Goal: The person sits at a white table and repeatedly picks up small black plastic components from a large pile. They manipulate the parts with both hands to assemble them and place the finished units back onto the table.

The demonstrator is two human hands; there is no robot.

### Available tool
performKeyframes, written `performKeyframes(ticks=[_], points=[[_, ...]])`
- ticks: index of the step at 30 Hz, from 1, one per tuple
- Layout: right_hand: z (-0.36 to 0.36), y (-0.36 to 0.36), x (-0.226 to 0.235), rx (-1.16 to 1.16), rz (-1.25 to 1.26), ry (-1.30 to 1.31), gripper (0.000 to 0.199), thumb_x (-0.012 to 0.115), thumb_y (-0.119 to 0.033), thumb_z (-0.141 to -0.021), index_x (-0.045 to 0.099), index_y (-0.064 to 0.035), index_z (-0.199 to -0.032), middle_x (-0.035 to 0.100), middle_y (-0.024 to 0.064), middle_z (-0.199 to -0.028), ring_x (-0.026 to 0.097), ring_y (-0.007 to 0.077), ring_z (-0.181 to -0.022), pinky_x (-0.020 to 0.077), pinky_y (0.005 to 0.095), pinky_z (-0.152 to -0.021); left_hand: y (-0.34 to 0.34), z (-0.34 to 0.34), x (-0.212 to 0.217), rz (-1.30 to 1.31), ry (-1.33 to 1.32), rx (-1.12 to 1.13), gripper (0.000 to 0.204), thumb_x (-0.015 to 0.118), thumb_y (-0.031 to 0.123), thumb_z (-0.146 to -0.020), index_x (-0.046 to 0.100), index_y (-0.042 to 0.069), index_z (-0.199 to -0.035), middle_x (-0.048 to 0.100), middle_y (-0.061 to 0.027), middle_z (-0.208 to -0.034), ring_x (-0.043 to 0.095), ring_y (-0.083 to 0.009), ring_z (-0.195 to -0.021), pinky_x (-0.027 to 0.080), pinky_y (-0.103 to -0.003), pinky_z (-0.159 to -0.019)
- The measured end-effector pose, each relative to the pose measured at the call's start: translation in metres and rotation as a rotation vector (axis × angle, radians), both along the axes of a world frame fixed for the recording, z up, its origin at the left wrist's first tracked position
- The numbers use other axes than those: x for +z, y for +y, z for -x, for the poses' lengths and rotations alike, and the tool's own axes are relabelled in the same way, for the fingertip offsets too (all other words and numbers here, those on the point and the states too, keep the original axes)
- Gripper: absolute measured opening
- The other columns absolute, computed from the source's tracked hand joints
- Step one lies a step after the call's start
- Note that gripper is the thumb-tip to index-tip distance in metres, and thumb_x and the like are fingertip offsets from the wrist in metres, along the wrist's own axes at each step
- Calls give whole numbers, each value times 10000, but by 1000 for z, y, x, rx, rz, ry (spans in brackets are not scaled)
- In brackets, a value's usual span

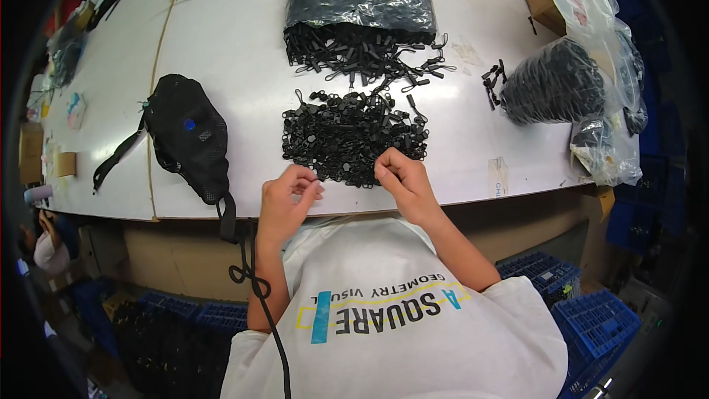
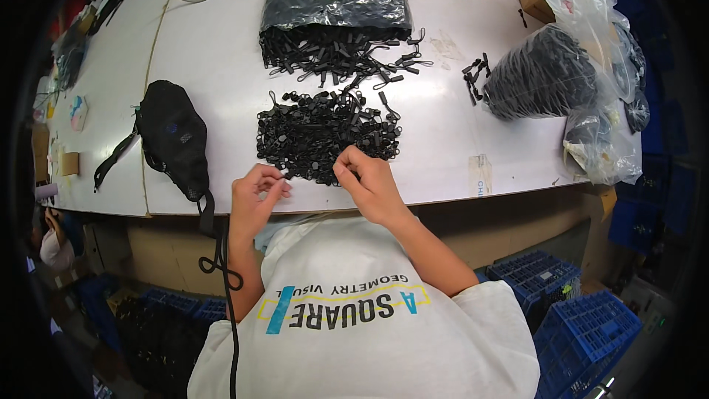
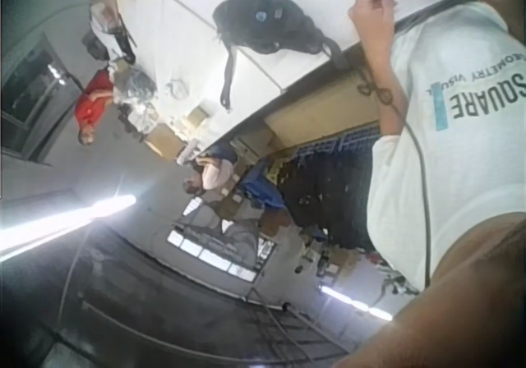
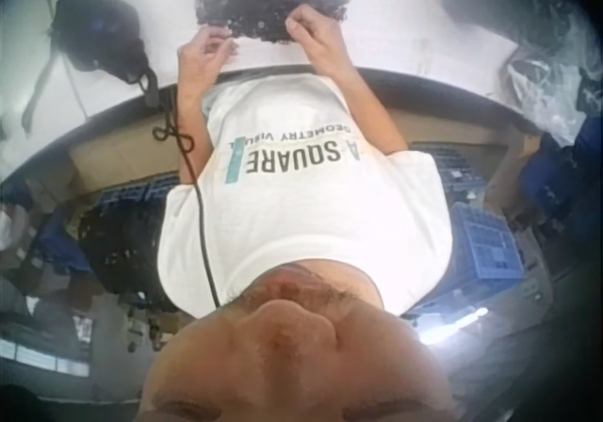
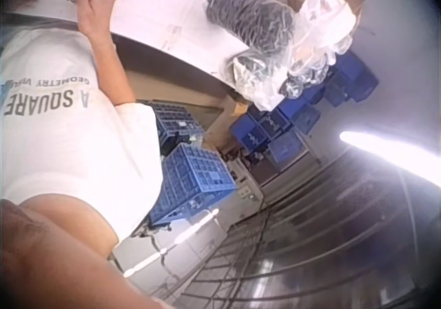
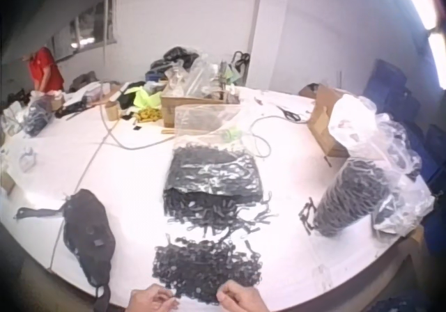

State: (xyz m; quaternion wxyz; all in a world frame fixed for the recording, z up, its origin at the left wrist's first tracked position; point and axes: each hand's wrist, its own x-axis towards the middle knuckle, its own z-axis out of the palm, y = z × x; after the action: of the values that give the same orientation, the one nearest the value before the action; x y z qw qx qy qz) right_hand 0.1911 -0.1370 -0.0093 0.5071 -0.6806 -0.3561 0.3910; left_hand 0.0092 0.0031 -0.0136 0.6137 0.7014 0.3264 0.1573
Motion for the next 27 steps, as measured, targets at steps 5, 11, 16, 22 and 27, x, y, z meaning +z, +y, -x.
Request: performKeyframes(ticks=[5,11,16,22,27], points=[[6,7,7,128,-59,-516,87,612,-111,-831,569,-36,-819,563,80,-673,544,212,-566,409,329,-529,-13,-13,-12,127,-87,-41,44,607,-20,-856,575,-46,-872,630,-72,-712,647,-113,-667,551,-240,-618],[13,12,7,107,-219,-882,90,681,-71,-742,619,-68,-809,502,42,-664,515,222,-578,398,342,-518,-23,-27,-16,159,-97,-21,106,630,28,-864,561,-23,-802,605,-41,-628,592,-73,-553,492,-205,-510],[15,10,0,142,-225,-987,96,690,-64,-705,633,-84,-780,460,25,-637,485,193,-564,386,332,-510,-26,-34,-16,28,-45,20,131,633,39,-869,556,-6,-774,576,-21,-601,522,-45,-522,430,-200,-463],[17,3,-1,234,-186,-999,91,677,-67,-665,606,-92,-717,480,18,-638,495,188,-569,401,324,-525,-35,-40,-12,-203,-34,29,170,644,32,-850,554,8,-707,555,-7,-552,472,-37,-484,352,-207,-438],[21,3,-7,215,-193,-923,138,698,-51,-658,601,-70,-754,485,33,-650,512,202,-584,421,334,-541,-41,-36,-9,-111,-28,64,192,637,43,-862,552,4,-694,558,-5,-558,430,-24,-462,324,-202,-427]])
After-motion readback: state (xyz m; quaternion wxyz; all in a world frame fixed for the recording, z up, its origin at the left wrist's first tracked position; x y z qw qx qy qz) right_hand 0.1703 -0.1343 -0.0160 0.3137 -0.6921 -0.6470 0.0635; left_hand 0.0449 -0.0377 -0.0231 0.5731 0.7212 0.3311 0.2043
